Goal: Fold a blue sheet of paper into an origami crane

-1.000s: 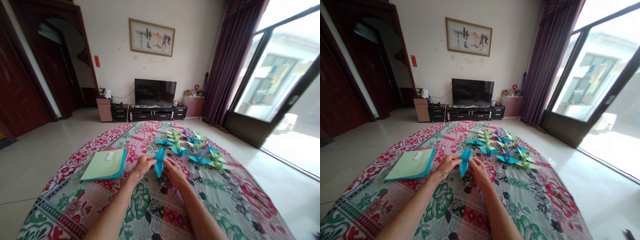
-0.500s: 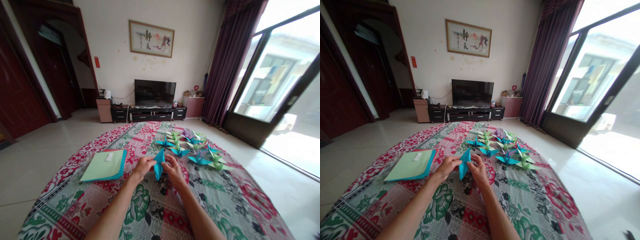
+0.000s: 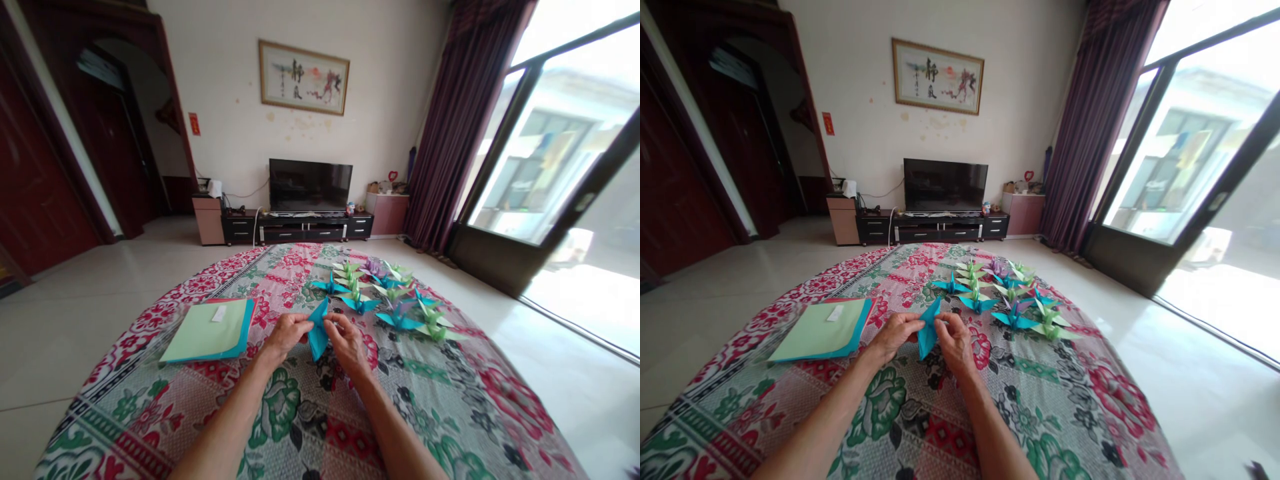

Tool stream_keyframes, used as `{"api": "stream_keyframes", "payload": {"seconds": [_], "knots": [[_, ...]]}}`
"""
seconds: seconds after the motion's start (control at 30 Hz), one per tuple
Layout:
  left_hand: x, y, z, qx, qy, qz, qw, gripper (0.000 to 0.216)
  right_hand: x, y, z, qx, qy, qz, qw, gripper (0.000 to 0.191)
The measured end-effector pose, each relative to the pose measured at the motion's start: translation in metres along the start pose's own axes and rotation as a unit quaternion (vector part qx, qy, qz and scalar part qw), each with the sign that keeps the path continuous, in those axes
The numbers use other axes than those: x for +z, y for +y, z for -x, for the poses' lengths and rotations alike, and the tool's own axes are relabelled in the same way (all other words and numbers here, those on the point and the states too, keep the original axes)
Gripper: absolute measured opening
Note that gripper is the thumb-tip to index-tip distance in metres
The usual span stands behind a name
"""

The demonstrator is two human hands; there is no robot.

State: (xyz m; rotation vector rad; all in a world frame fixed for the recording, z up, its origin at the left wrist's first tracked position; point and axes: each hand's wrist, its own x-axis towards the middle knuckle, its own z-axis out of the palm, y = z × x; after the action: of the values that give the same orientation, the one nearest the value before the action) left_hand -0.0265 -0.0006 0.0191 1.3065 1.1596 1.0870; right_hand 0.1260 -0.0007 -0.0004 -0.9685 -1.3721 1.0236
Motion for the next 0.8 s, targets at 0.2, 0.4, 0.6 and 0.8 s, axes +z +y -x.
{"api": "stream_keyframes", "payload": {"seconds": [0.2,0.4,0.6,0.8], "knots": [[0.002,0.007,0.004,0.012,-0.007,-0.004,1.000,0.021,-0.001,0.003,-0.004,0.024,0.020,-0.050,0.998,0.027],[0.004,0.006,0.003,0.028,0.000,-0.011,1.000,0.023,0.001,0.001,-0.004,0.077,0.001,-0.126,0.989,0.033],[0.004,0.003,0.004,0.038,0.004,-0.034,0.999,0.020,0.003,0.003,-0.003,0.076,-0.010,-0.088,0.993,0.030],[0.003,-0.004,0.000,0.013,0.013,-0.003,1.000,0.022,-0.001,0.001,-0.002,0.080,-0.020,-0.098,0.992,0.030]]}}
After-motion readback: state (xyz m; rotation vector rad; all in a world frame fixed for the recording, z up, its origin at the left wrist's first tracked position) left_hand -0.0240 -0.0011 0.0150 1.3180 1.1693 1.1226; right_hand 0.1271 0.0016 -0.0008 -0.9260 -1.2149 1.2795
